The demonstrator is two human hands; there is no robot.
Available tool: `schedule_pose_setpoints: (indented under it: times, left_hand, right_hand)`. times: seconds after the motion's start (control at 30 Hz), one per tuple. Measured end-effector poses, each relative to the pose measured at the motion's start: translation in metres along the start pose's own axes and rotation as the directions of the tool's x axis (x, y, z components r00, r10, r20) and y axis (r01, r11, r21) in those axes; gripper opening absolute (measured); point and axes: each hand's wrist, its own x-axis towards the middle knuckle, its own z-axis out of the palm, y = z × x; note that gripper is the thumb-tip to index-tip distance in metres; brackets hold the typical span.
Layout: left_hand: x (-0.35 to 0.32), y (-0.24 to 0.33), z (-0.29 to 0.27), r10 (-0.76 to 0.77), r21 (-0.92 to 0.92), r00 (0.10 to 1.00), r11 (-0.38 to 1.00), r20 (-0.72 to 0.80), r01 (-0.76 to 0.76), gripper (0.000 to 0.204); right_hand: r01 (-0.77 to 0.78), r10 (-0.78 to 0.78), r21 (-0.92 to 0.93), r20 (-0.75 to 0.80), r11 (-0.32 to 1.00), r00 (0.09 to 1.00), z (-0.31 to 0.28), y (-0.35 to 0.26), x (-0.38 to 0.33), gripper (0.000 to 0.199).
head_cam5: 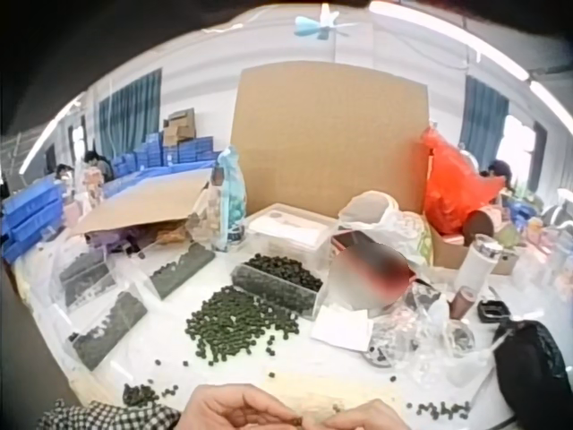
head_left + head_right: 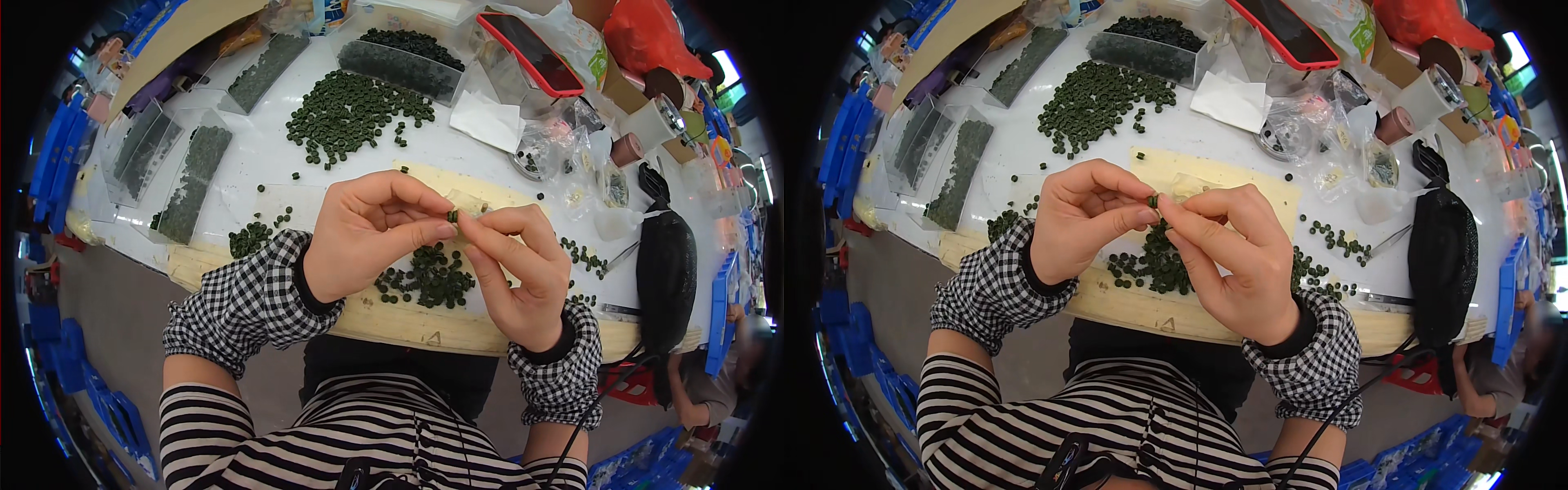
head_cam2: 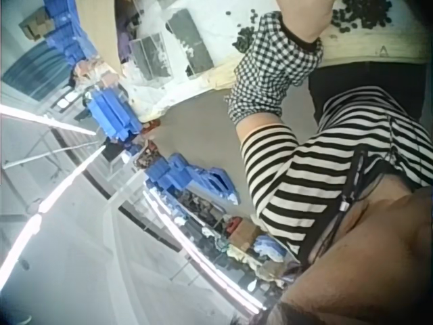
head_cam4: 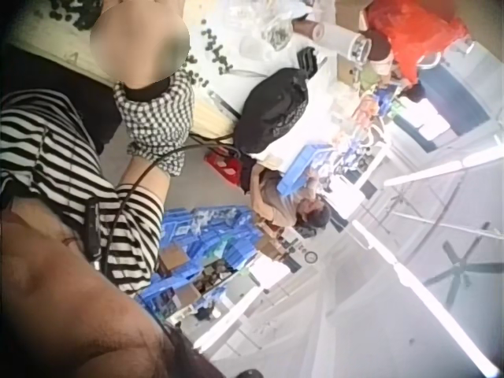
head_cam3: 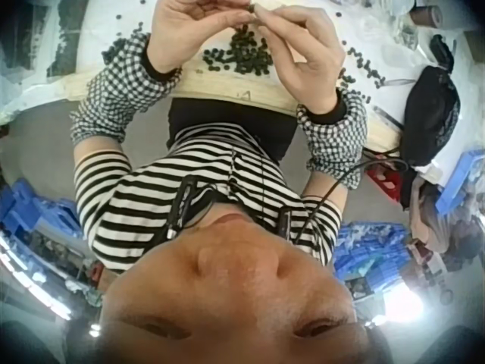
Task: Assembling small green components into a white plastic jig on a workbench.
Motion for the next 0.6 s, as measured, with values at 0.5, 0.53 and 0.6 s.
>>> schedule_pose_setpoints:
  times: [0.5,0.53,0.6]
  left_hand:
    - [-0.0023,-0.0055,-0.0013,0.126,0.077,0.992,0.989,0.002,-0.125,0.015]
    - [-0.0023,-0.0052,-0.0014,0.131,0.083,0.991,0.988,0.006,-0.131,0.015]
    - [-0.0034,-0.0049,-0.0015,0.12,0.083,0.993,0.989,0.003,-0.12,0.017]
  right_hand:
    - [-0.011,0.009,0.047,0.03,0.999,1.0,0.0006,-0.0003,-0.002,0.035]
    - [-0.017,0.016,0.056,0.029,0.998,0.999,0.0009,-0.0002,-0.0026,0.035]
    - [-0.023,0.022,0.063,0.027,0.998,0.999,0.0011,-0.0008,-0.003,0.036]
